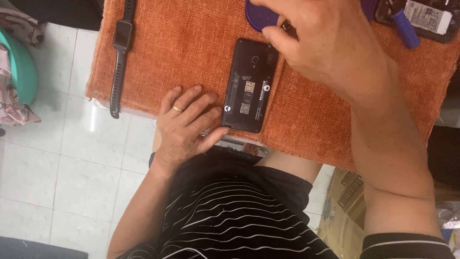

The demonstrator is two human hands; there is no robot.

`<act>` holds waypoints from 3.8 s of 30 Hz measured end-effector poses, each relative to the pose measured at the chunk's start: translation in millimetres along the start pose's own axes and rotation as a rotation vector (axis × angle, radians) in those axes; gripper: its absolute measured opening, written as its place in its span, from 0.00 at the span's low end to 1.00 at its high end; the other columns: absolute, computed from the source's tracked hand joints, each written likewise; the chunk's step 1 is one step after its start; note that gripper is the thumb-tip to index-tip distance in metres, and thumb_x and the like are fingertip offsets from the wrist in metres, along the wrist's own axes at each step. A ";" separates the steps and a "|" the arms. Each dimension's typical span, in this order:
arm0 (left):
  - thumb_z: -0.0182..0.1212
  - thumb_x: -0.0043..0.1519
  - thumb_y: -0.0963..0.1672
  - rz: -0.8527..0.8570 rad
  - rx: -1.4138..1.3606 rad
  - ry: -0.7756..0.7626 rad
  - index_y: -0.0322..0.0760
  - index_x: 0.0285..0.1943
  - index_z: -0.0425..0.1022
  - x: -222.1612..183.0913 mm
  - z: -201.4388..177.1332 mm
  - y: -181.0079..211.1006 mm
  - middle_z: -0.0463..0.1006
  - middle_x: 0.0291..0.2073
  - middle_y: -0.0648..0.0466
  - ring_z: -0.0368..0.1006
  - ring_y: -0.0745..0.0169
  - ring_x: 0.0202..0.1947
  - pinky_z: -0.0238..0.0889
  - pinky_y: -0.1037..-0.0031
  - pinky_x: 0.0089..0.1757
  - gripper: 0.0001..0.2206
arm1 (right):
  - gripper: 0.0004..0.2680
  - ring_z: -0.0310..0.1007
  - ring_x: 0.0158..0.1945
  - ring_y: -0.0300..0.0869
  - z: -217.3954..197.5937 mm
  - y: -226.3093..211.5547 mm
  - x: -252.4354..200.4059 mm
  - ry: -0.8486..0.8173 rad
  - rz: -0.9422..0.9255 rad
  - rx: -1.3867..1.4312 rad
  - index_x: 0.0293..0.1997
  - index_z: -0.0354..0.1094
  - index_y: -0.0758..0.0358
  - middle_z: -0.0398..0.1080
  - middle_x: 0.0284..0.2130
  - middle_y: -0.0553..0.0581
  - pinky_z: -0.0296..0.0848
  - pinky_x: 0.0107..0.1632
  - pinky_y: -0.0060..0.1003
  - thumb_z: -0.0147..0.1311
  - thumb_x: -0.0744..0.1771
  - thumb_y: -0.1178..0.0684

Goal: The person is reassembling a smartphone by using a screwdriver to secure internal components and then pressing the back cover onto the device.

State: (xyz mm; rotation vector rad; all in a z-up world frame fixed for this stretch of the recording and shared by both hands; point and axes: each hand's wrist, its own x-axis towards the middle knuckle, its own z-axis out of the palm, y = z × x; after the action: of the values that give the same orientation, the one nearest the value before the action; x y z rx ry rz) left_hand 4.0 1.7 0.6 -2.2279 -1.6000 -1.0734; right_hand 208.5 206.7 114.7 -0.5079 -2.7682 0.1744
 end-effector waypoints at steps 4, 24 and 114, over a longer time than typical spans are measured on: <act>0.68 0.64 0.54 0.000 -0.019 0.001 0.42 0.41 0.83 -0.7 0.1 -1.0 0.83 0.49 0.52 0.77 0.50 0.54 0.60 0.57 0.58 0.14 | 0.09 0.53 0.33 0.46 8.8 3.4 -0.8 0.056 0.016 0.043 0.44 0.63 0.68 0.58 0.31 0.56 0.55 0.41 0.45 0.63 0.71 0.68; 0.67 0.66 0.53 0.029 -0.040 0.017 0.43 0.45 0.80 0.1 -6.8 -0.7 0.80 0.50 0.52 0.75 0.49 0.54 0.58 0.57 0.58 0.13 | 0.17 0.75 0.39 0.50 40.2 6.3 -36.9 0.749 0.362 0.602 0.67 0.57 0.68 0.71 0.38 0.68 0.90 0.46 0.46 0.56 0.74 0.77; 0.72 0.63 0.54 0.020 -0.006 0.087 0.43 0.42 0.83 -6.1 3.8 -1.6 0.83 0.49 0.53 0.77 0.52 0.52 0.60 0.58 0.58 0.14 | 0.06 0.84 0.29 0.48 72.8 22.5 -40.4 0.890 0.683 0.843 0.51 0.65 0.68 0.79 0.36 0.66 0.84 0.28 0.34 0.59 0.72 0.64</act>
State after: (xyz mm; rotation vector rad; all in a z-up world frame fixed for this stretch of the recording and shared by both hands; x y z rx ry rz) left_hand 3.3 -0.2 -6.5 -2.1647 -1.5379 -1.1539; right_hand 227.4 208.4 30.6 -0.9463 -1.3974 0.9388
